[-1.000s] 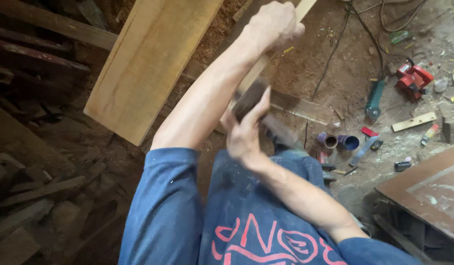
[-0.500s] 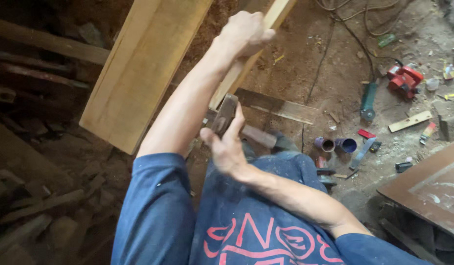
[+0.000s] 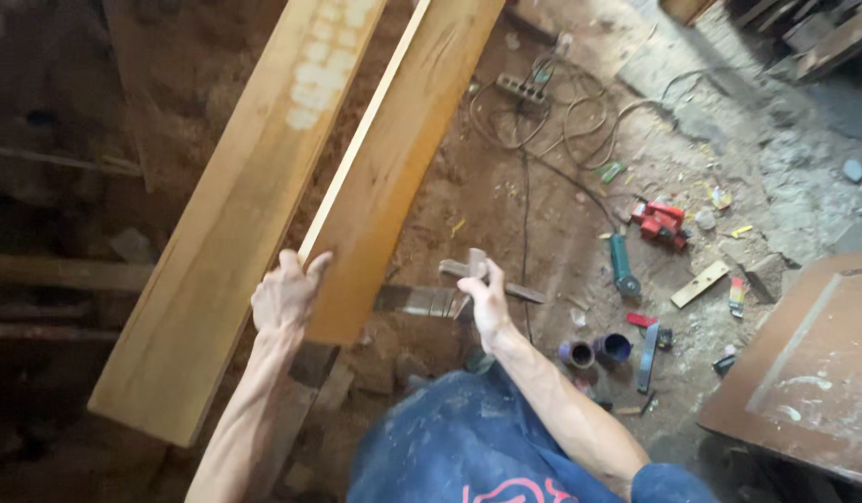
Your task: The person positions a long wooden plank on a workbench and aligns a thin wooden strip along its edge. They use a hammer to tap the strip into place, then pick up a mallet to further secure it. The person repeats this process with additional strips, occasionally adjusting their position and retrieving tools from the floor.
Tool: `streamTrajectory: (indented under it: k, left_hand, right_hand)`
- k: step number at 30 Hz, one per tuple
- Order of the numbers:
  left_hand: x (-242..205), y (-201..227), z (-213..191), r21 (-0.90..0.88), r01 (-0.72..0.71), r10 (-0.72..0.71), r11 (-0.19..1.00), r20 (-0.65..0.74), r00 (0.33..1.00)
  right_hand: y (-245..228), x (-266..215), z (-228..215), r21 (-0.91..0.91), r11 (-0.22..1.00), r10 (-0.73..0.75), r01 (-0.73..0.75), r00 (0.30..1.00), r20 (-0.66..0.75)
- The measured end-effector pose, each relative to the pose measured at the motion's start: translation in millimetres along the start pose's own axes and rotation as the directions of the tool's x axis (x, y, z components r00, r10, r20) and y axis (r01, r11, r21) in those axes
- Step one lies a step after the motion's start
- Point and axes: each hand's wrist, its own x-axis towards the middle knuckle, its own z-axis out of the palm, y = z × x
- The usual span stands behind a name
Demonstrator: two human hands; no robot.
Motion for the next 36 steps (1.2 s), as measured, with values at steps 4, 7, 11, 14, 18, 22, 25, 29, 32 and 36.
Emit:
streamTrajectory:
  k: [4, 7, 11, 14, 18, 22, 25, 29, 32, 36]
  left_hand:
    - [0, -8, 20, -0.107, 0.087, -0.07, 0.99, 0.154, 0.986]
    - [-6, -9, 47, -0.337, 0.158, -0.084, 0.928, 0.224, 0.971]
    - [5, -19, 93, -0.319, 0.174, -0.111, 0.932, 0.204, 0.973]
    - [6, -26, 123, -0.397, 0.226, -0.18, 0.889, 0.149, 0.972]
    - [-7, -32, 110, -0.179, 0.03, -0.052, 0.983, -0.119, 0.992]
    - [-19, -40, 82, 0.017, -0.209, 0.208, 0.978, -0.219, 0.953]
    - [-22, -14, 86, -0.15, -0.272, 0.251, 0.951, -0.142, 0.958]
    - [-47, 55, 115, -0.321, -0.471, 0.489, 0.822, -0.027, 0.872]
    - [-70, 120, 126, -0.474, -0.548, 0.631, 0.689, 0.02, 0.776]
    - [-89, 219, 134, -0.548, -0.387, 0.597, 0.742, 0.276, 0.754]
  right_hand:
    - [-12, 10, 18, -0.044, 0.977, -0.203, 0.208, 0.974, 0.096]
    - [-26, 20, 21, -0.071, 0.942, -0.319, 0.327, 0.942, 0.109]
    - [-28, 16, 6, -0.079, 0.958, -0.262, 0.275, 0.954, 0.148]
    - [-28, 19, -11, -0.087, 0.957, -0.272, 0.278, 0.96, 0.07]
    - [-21, 9, -41, -0.159, 0.966, -0.223, 0.203, 0.967, -0.121]
    - [3, -1, -70, -0.117, 0.991, 0.02, -0.065, 0.936, -0.351]
    - [20, 4, -86, -0.08, 0.995, 0.018, -0.056, 0.91, -0.415]
    - [36, 21, -102, 0.002, 0.984, 0.166, -0.176, 0.923, -0.348]
    - [37, 43, -122, 0.054, 0.984, 0.179, -0.171, 0.935, -0.306]
    - [39, 74, -164, 0.08, 0.97, 0.245, -0.232, 0.92, -0.305]
